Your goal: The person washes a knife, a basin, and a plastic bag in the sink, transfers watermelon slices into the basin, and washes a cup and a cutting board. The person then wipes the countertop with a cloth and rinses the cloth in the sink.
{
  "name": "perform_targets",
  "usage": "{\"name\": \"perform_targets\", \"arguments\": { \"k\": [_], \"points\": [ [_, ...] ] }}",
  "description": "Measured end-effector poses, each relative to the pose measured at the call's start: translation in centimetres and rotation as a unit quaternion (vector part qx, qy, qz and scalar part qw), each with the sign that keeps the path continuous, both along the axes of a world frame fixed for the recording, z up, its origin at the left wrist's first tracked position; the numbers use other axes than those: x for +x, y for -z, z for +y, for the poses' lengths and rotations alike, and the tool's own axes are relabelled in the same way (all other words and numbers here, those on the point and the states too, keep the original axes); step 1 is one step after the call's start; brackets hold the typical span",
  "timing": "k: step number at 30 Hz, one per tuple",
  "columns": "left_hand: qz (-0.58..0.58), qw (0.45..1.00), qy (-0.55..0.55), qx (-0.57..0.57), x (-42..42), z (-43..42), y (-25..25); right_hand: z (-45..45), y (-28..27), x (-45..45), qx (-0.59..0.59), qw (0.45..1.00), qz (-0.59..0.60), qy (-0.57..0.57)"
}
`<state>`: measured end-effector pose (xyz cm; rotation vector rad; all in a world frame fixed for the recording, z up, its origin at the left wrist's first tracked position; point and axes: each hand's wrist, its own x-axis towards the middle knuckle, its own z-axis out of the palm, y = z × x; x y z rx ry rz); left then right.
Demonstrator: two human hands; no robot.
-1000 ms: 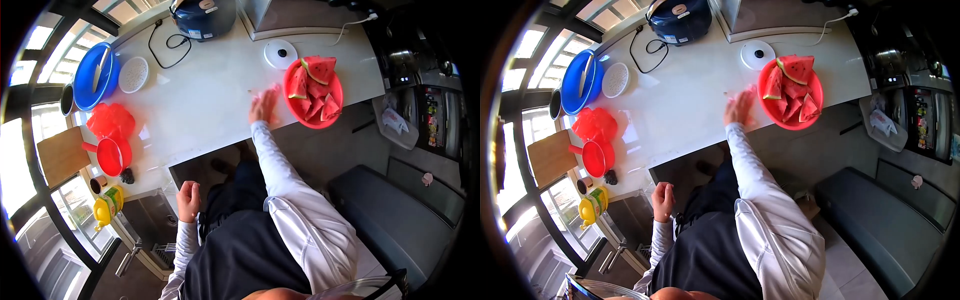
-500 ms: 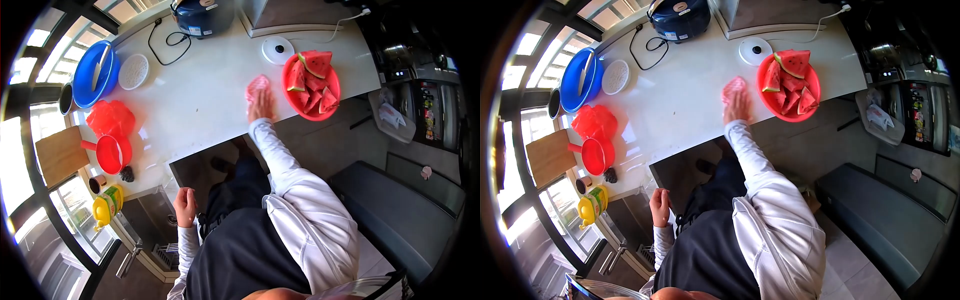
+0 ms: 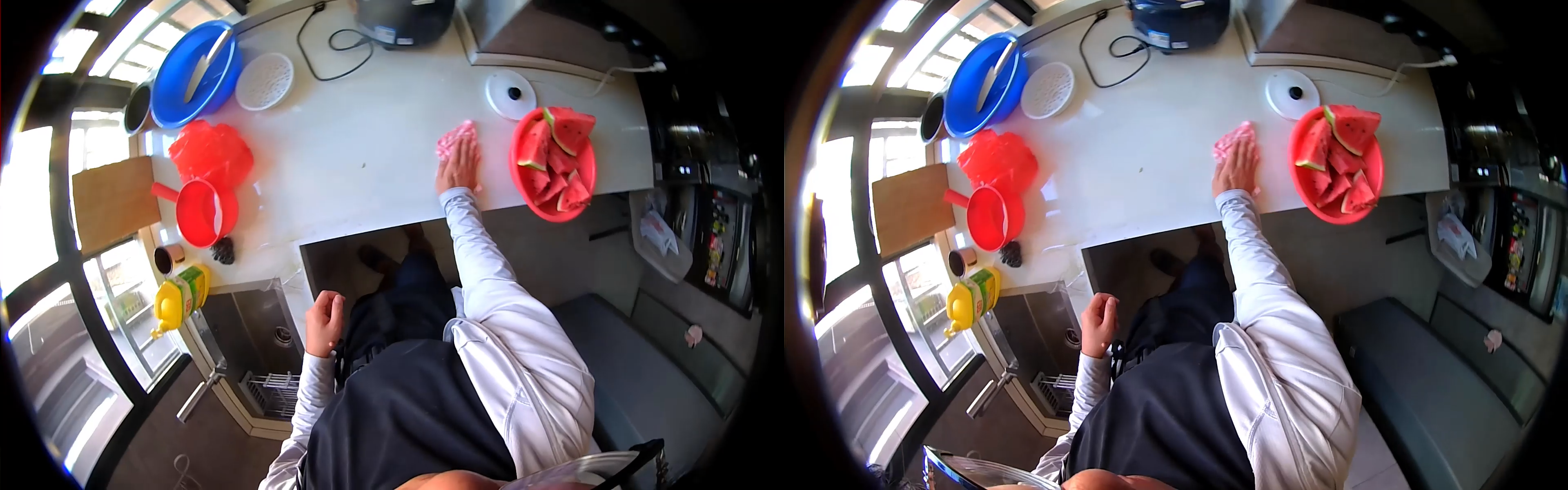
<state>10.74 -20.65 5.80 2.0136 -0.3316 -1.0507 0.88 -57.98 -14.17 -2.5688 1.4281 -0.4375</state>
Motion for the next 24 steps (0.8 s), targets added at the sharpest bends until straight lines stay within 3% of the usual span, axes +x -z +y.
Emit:
{"name": "perform_targets", "arguments": {
  "k": [3,5,8,12,16,18,21,24],
  "points": [
    [-0.017,0.999,-0.029,-0.004,-0.3,1.1,-0.1,4.4,0.8,6.1,0.027,0.987,-0.008,-0.157],
    [-0.013,0.998,-0.069,-0.004,-0.8,2.6,0.0,9.7,-0.6,10.5,0.050,0.964,0.090,-0.247],
    [-0.002,0.991,-0.136,0.007,-1.9,4.9,-0.7,17.9,0.7,15.6,0.037,0.955,-0.036,-0.293],
    [-0.009,0.979,-0.203,0.012,-3.4,9.1,-1.2,22.0,-0.8,17.6,0.093,0.950,-0.059,-0.292],
    [-0.024,0.971,-0.236,-0.002,-4.8,13.0,0.0,19.1,-2.5,15.3,0.057,0.908,0.079,-0.408],
    [-0.030,0.970,-0.242,-0.004,-5.2,14.4,0.3,18.2,-0.7,15.6,-0.002,0.908,0.076,-0.412],
    [-0.023,0.969,-0.247,0.004,-4.8,15.4,-0.5,16.1,1.0,19.2,-0.058,0.948,0.082,-0.301],
    [-0.040,0.964,-0.261,0.004,-4.5,16.3,0.2,12.5,2.3,24.9,-0.060,0.959,0.062,-0.269]
  ]
}}
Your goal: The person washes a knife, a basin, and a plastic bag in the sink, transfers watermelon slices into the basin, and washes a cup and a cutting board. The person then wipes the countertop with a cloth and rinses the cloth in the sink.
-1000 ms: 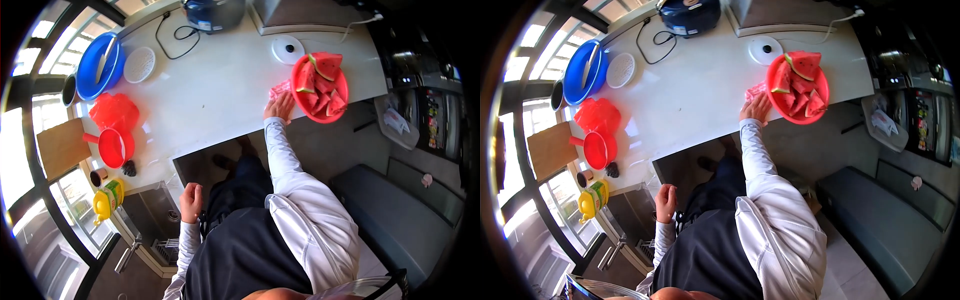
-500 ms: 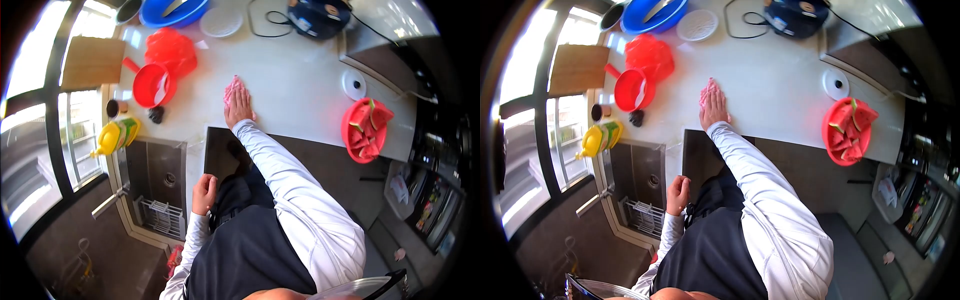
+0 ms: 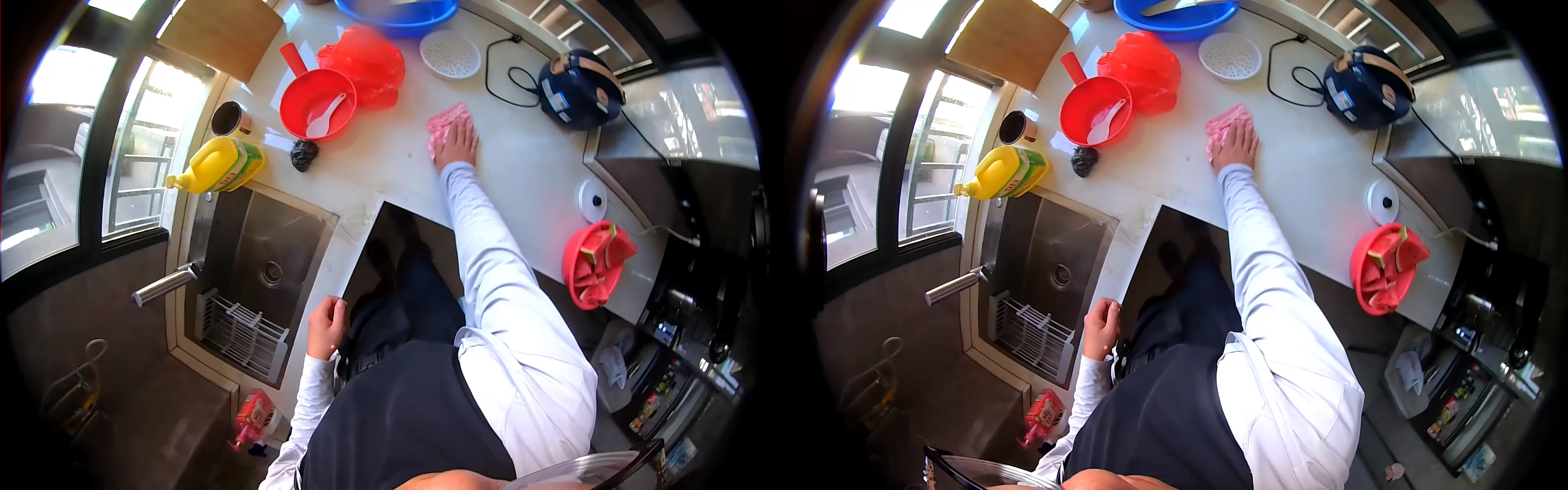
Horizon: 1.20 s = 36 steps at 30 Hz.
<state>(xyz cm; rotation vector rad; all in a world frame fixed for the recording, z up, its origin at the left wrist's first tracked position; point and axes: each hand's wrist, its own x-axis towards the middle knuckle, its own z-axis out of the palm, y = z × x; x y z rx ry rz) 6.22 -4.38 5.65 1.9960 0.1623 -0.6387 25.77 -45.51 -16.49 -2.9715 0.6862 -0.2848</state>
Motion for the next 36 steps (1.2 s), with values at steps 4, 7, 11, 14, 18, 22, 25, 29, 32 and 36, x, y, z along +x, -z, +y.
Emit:
{"name": "perform_targets", "arguments": {
  "k": [4,7,11,14,18,22,25,29,32,36],
  "points": [
    [-0.004,0.999,-0.038,0.038,0.0,0.7,2.3,-2.1,-1.2,8.0,-0.009,0.985,0.008,-0.170],
    [0.038,0.996,-0.065,0.050,0.7,-0.5,2.0,0.0,-3.1,9.2,0.049,0.938,0.096,-0.330],
    [0.023,0.995,-0.081,0.046,2.3,-2.8,0.7,0.6,-2.8,3.7,0.104,0.918,0.073,-0.375],
    [-0.014,0.994,-0.095,0.054,2.8,-3.1,0.3,1.8,-2.6,-0.3,0.097,0.943,0.081,-0.306],
    [0.023,0.990,-0.128,0.048,1.9,-2.4,0.0,7.5,-2.4,-4.0,0.138,0.962,-0.011,-0.235],
    [0.029,0.987,-0.157,0.036,0.4,-0.8,0.1,19.0,-2.0,-4.3,0.248,0.915,0.038,-0.317],
    [0.028,0.984,-0.171,0.033,-1.6,1.6,0.0,28.4,-0.3,-5.7,-0.294,0.874,0.117,-0.368],
    [0.041,0.976,-0.213,0.031,-5.7,6.0,-0.1,42.0,2.5,-4.7,-0.013,0.862,0.315,-0.397],
    [0.058,0.970,-0.232,0.035,-8.0,9.6,-1.4,45.3,3.5,-4.6,0.270,0.799,0.378,-0.382],
    [0.036,0.965,-0.260,0.016,-11.8,14.7,0.3,43.8,3.0,-5.8,0.135,0.845,0.320,-0.407]
  ]
}}
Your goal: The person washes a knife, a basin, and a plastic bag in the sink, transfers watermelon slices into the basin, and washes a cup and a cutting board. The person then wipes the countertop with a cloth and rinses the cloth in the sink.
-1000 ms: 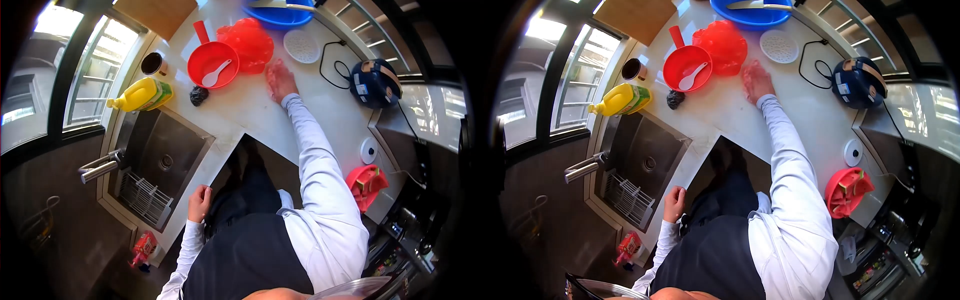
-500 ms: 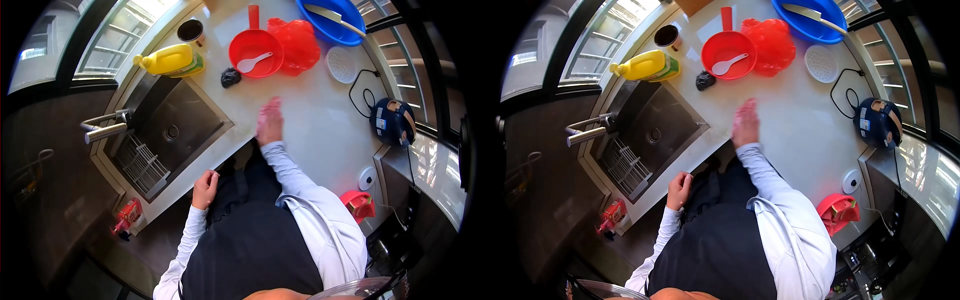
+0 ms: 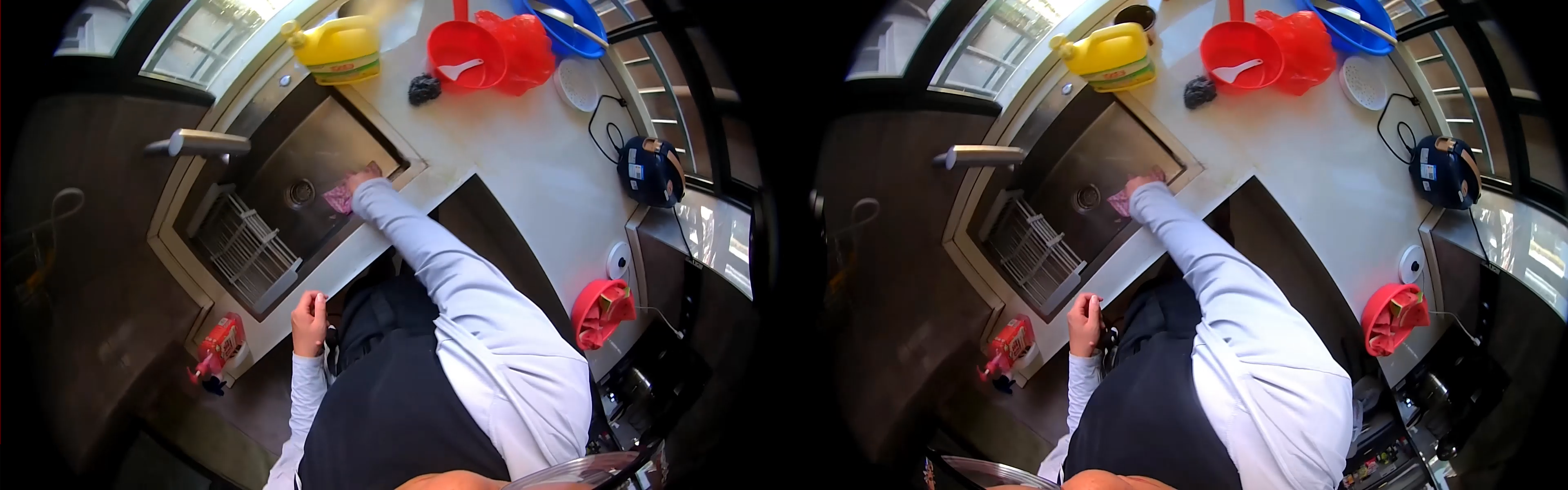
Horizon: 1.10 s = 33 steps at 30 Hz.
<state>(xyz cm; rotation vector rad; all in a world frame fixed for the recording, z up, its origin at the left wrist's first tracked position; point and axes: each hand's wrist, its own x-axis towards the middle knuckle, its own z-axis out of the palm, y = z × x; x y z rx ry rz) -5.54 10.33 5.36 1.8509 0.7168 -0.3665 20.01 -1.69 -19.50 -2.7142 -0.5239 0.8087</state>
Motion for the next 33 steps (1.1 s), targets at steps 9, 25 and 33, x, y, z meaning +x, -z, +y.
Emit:
{"name": "perform_targets", "arguments": {
  "k": [9,25,33],
  "points": [
    [-0.001,0.997,-0.070,-0.029,-0.8,3.4,0.5,3.2,-1.2,4.8,-0.113,0.975,0.186,0.054],
    [-0.026,0.996,-0.072,-0.049,-2.1,5.9,2.2,5.2,-2.8,5.7,0.253,0.927,0.199,0.192],
    [-0.080,0.992,0.088,-0.047,3.1,3.6,1.0,-14.0,-12.6,2.3,0.438,0.815,0.057,0.376]
  ]
}}
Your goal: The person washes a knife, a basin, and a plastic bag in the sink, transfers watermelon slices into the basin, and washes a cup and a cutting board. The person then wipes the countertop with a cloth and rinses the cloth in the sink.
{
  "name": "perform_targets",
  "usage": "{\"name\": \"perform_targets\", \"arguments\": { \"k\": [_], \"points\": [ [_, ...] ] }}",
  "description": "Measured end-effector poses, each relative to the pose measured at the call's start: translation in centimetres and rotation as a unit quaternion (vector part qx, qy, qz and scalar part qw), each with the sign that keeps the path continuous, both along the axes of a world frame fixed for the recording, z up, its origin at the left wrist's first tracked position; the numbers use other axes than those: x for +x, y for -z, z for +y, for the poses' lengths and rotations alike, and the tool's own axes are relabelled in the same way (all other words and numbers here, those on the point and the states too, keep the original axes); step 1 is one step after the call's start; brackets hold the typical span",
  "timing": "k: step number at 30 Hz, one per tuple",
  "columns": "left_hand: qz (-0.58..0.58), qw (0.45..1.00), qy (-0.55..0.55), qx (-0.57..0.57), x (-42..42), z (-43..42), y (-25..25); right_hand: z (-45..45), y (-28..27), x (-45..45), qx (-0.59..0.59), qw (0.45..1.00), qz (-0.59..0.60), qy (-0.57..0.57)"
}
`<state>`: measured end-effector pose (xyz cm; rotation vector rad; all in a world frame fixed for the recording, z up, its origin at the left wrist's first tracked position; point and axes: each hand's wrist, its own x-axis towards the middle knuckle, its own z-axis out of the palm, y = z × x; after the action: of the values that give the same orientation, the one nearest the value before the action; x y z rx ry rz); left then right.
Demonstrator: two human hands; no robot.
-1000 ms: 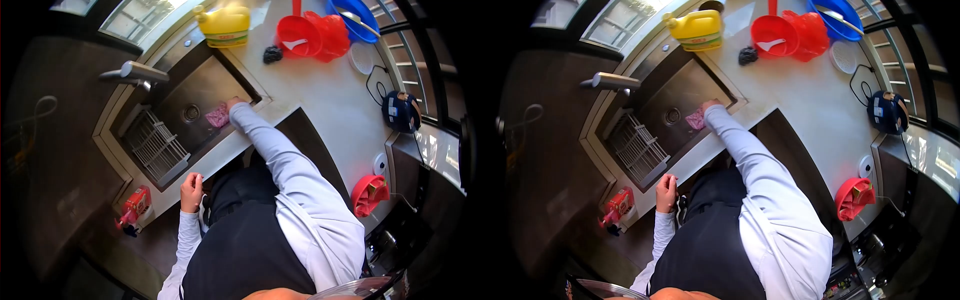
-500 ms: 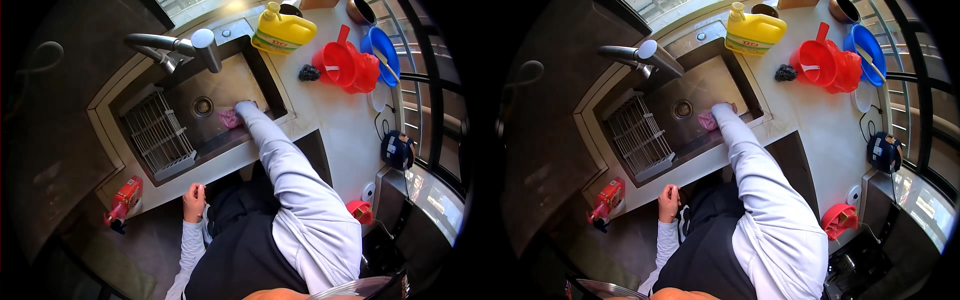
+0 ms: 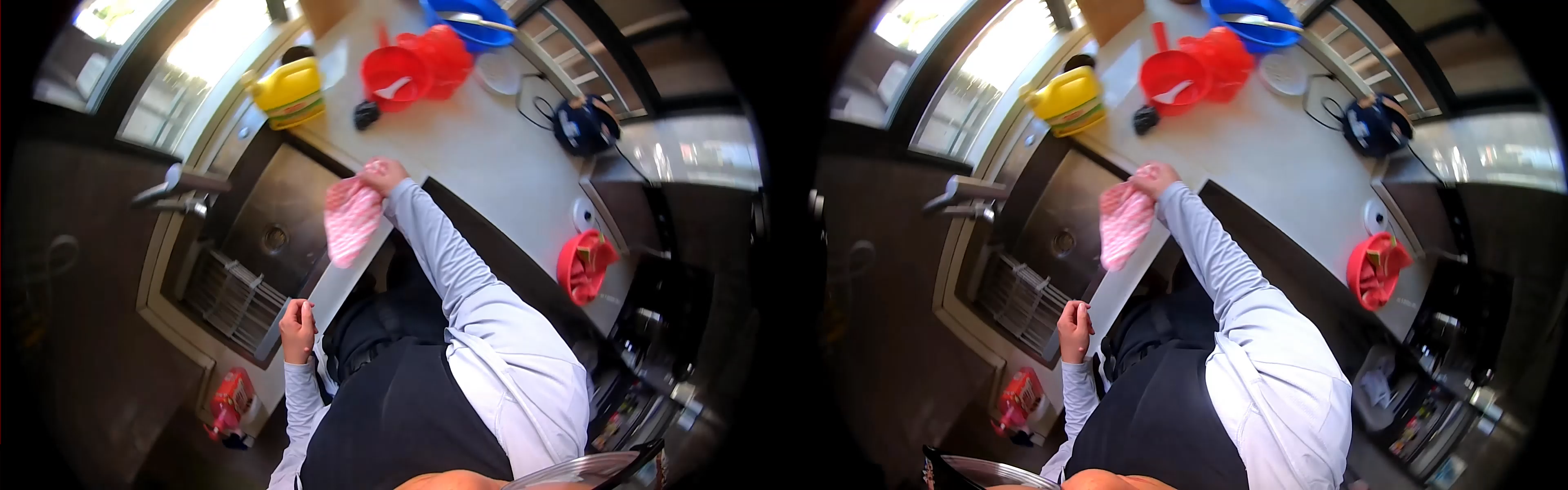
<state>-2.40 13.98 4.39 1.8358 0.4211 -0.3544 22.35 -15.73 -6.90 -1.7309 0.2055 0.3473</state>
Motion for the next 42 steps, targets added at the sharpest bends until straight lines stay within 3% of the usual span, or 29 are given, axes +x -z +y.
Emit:
{"name": "perform_targets", "arguments": {
  "k": [2,4,6,8,9,11,14,15,16,18,20,22,26,29,30,33,34,36,38,39,42],
  "points": [
    [-0.003,0.999,0.032,-0.011,1.1,-1.3,0.1,-6.7,0.8,-1.2,-0.120,0.981,-0.045,0.143],
    [0.002,0.998,0.063,-0.015,2.0,-3.0,-0.2,-12.0,0.0,-2.8,-0.288,0.921,-0.095,0.246],
    [0.006,0.996,0.092,-0.020,2.7,-4.9,-0.2,-15.5,3.2,-4.2,-0.441,0.881,-0.131,0.106],
    [0.012,0.993,0.120,-0.015,3.3,-6.9,0.0,-16.3,3.7,-5.1,-0.470,0.875,-0.097,0.061],
    [0.016,0.991,0.133,-0.012,3.6,-7.9,0.1,-16.8,7.6,-5.1,-0.501,0.851,-0.147,0.061],
    [0.024,0.989,0.146,-0.007,4.2,-10.1,0.5,-15.7,8.1,-5.2,-0.567,0.805,-0.154,0.085],
    [0.048,0.987,0.151,-0.007,5.5,-14.1,0.3,-18.0,4.5,-5.2,-0.535,0.817,-0.196,0.089],
    [0.055,0.988,0.145,-0.002,5.8,-15.5,0.1,-20.4,5.5,-4.9,-0.546,0.821,-0.143,0.088],
    [0.052,0.989,0.138,-0.008,5.9,-16.7,0.2,-23.8,7.7,-4.1,-0.533,0.815,-0.129,0.189],
    [0.059,0.991,0.122,0.006,6.4,-19.4,-0.4,-31.1,11.0,-4.5,-0.388,0.830,-0.121,0.381],
    [0.051,0.992,0.115,0.016,6.5,-21.3,-0.4,-37.5,5.4,-6.8,-0.527,0.788,-0.101,0.302],
    [0.061,0.993,0.103,0.020,6.4,-22.9,-0.8,-41.2,7.1,-7.8,-0.502,0.809,-0.089,0.293],
    [0.013,0.994,0.095,0.042,6.2,-23.8,0.0,-37.2,4.6,-8.0,-0.482,0.831,-0.166,0.221],
    [0.006,0.997,0.058,0.043,6.9,-24.1,-0.2,-32.1,4.5,-6.9,-0.525,0.793,-0.229,0.207],
    [0.031,0.998,0.049,0.038,7.2,-24.1,-0.9,-30.3,4.8,-6.6,-0.514,0.817,-0.182,0.187],
    [0.066,0.994,0.054,0.066,8.5,-23.4,-1.9,-26.1,9.4,-3.0,-0.434,0.868,-0.222,0.097],
    [0.036,0.993,0.060,0.090,9.3,-22.9,-1.4,-23.6,7.3,-1.5,-0.211,0.970,-0.104,0.068],
    [-0.022,0.988,0.072,0.135,12.3,-21.8,0.2,-16.8,1.8,0.4,-0.023,1.000,-0.002,-0.005],
    [-0.171,0.959,0.087,0.210,18.2,-21.0,2.4,-11.0,5.5,0.3,-0.180,0.955,-0.226,-0.066],
    [-0.225,0.939,0.095,0.241,21.5,-21.0,2.9,-8.9,10.1,0.3,-0.279,0.863,-0.413,-0.083],
    [-0.223,0.908,0.162,0.316,30.8,-22.9,2.8,-9.9,6.8,0.3,-0.387,0.847,-0.341,-0.124]
  ]
}}
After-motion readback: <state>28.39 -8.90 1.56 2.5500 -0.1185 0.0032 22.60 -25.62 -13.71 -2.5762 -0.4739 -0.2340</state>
